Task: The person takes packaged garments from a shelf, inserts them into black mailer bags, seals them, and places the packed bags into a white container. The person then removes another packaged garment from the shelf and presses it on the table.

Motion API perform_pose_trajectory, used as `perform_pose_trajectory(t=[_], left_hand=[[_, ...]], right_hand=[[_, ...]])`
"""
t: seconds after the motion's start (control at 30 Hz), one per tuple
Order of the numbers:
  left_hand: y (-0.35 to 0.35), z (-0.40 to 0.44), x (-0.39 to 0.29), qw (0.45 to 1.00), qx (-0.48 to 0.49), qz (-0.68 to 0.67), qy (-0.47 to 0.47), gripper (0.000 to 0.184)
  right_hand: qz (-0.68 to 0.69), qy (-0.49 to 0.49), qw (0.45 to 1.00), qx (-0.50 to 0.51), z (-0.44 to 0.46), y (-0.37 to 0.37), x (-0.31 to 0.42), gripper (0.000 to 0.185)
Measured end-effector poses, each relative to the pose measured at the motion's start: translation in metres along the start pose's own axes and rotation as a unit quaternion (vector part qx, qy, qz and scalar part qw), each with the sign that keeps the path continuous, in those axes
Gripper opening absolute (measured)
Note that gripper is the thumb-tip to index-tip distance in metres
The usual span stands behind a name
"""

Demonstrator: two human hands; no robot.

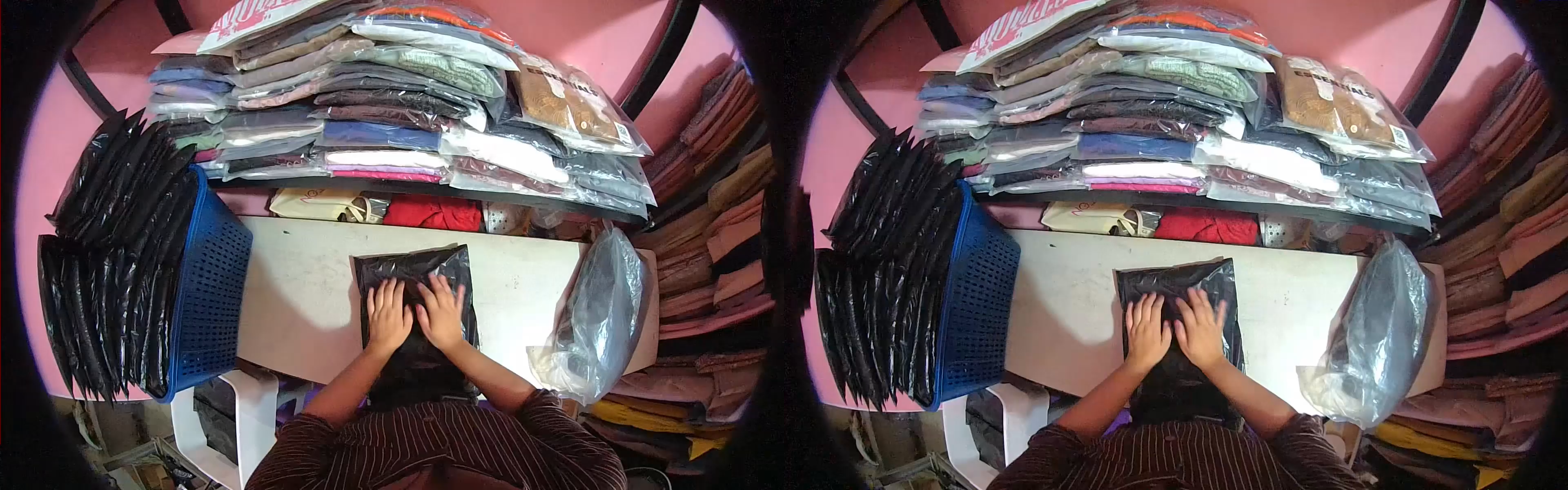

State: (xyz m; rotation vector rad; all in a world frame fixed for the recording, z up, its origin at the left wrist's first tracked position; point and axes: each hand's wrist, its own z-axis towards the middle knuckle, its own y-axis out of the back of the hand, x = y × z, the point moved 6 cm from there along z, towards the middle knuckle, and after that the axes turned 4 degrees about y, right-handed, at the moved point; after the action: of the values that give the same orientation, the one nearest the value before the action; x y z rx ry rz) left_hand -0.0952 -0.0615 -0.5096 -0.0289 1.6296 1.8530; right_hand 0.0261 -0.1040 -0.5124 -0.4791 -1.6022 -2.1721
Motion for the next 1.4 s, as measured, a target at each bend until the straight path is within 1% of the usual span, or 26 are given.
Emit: perform_pose_trajectory(t=[0.03, 0.1, 0.17, 0.23, 0.3, 0.37, 0.43, 0.57, 0.67, 0.73, 0.77, 0.8, 0.83, 0.87, 0.9, 0.97, 1.03, 1.07, 1.17, 1.2, 1.23, 1.27, 1.3, 1.33, 1.37, 1.4], left_hand=[[-0.004, 0.014, 0.000, 1.000, 0.018, 0.015, -0.009, 0.059], [-0.030, 0.029, 0.010, 0.998, 0.010, 0.053, -0.034, 0.063], [-0.044, 0.032, 0.020, 0.997, 0.031, 0.071, -0.029, 0.066], [-0.050, 0.035, 0.028, 0.993, 0.083, 0.079, 0.008, 0.063], [-0.050, 0.036, 0.031, 0.995, 0.075, 0.072, 0.007, 0.065], [-0.041, 0.038, 0.031, 0.996, 0.068, 0.047, 0.028, 0.069], [-0.044, 0.042, 0.039, 0.995, 0.061, 0.068, 0.030, 0.072], [-0.039, 0.052, 0.062, 0.985, 0.069, 0.120, 0.101, 0.072], [-0.042, 0.061, 0.099, 0.978, 0.075, 0.093, 0.172, 0.068], [-0.039, 0.064, 0.115, 0.975, 0.072, 0.089, 0.191, 0.066], [-0.039, 0.063, 0.120, 0.971, 0.063, 0.093, 0.210, 0.066], [-0.036, 0.060, 0.116, 0.971, 0.062, 0.094, 0.209, 0.066], [-0.026, 0.058, 0.102, 0.982, 0.031, 0.081, 0.170, 0.065], [-0.017, 0.052, 0.086, 0.989, 0.001, 0.067, 0.131, 0.064], [-0.010, 0.043, 0.057, 0.994, 0.043, 0.054, 0.089, 0.064], [-0.021, 0.016, 0.023, 0.995, 0.096, 0.022, 0.013, 0.066], [-0.033, -0.008, 0.022, 0.995, 0.097, -0.002, 0.030, 0.065], [-0.030, -0.013, 0.026, 0.996, 0.089, 0.011, 0.012, 0.065], [-0.015, -0.014, 0.042, 0.995, 0.064, 0.062, 0.041, 0.063], [-0.016, -0.016, 0.056, 0.991, 0.061, 0.090, 0.073, 0.066], [-0.014, -0.020, 0.069, 0.990, 0.050, 0.060, 0.117, 0.068], [-0.015, -0.025, 0.083, 0.986, 0.025, 0.050, 0.155, 0.068], [-0.015, -0.030, 0.093, 0.981, 0.000, 0.040, 0.192, 0.069], [-0.009, -0.031, 0.084, 0.981, 0.001, 0.039, 0.190, 0.069], [-0.004, -0.033, 0.069, 0.989, 0.012, 0.034, 0.144, 0.068], [0.001, -0.036, 0.054, 0.994, 0.024, 0.029, 0.099, 0.067]], right_hand=[[0.018, 0.034, 0.999, -0.010, 0.018, -0.001, 0.008, 0.051], [0.066, 0.039, 0.997, 0.023, 0.045, -0.018, 0.012, 0.051], [-0.019, 0.026, 0.998, 0.060, 0.053, -0.040, -0.004, 0.052], [-0.052, 0.016, 0.996, 0.072, 0.053, -0.039, -0.021, 0.054], [-0.078, -0.007, 0.993, 0.086, 0.052, -0.042, -0.030, 0.056], [-0.099, -0.069, 0.990, 0.069, 0.052, -0.039, -0.042, 0.055], [-0.100, -0.089, 0.988, 0.074, 0.055, -0.040, -0.049, 0.054], [-0.064, -0.177, 0.979, 0.073, 0.056, -0.038, -0.080, 0.052], [-0.056, -0.189, 0.979, 0.056, 0.055, -0.035, -0.109, 0.052], [-0.082, -0.229, 0.967, 0.072, 0.054, -0.028, -0.118, 0.055], [-0.082, -0.229, 0.967, 0.071, 0.050, -0.027, -0.116, 0.055], [-0.106, -0.241, 0.964, 0.033, 0.048, -0.020, -0.111, 0.056], [-0.129, -0.251, 0.959, -0.005, 0.050, -0.007, -0.100, 0.058], [-0.114, -0.216, 0.969, 0.021, 0.048, -0.005, -0.079, 0.061], [-0.079, -0.145, 0.986, 0.001, 0.041, -0.012, -0.060, 0.061], [-0.041, -0.052, 0.995, 0.075, 0.025, -0.024, -0.015, 0.059], [-0.063, -0.006, 0.993, 0.096, 0.005, -0.032, -0.006, 0.057], [-0.088, 0.002, 0.991, 0.099, -0.001, -0.027, -0.013, 0.055], [-0.098, -0.094, 0.989, 0.059, -0.015, -0.010, -0.052, 0.055], [-0.089, -0.121, 0.988, 0.040, -0.023, -0.007, -0.071, 0.055], [-0.081, -0.148, 0.985, 0.020, -0.032, -0.005, -0.091, 0.055], [-0.127, -0.166, 0.977, 0.033, -0.041, -0.003, -0.107, 0.054], [-0.119, -0.195, 0.973, 0.037, -0.047, 0.006, -0.111, 0.056], [-0.096, -0.196, 0.976, 0.018, -0.048, 0.015, -0.102, 0.058], [-0.074, -0.195, 0.978, 0.001, -0.046, 0.020, -0.089, 0.059], [-0.062, -0.141, 0.988, 0.007, -0.045, 0.017, -0.069, 0.063]])
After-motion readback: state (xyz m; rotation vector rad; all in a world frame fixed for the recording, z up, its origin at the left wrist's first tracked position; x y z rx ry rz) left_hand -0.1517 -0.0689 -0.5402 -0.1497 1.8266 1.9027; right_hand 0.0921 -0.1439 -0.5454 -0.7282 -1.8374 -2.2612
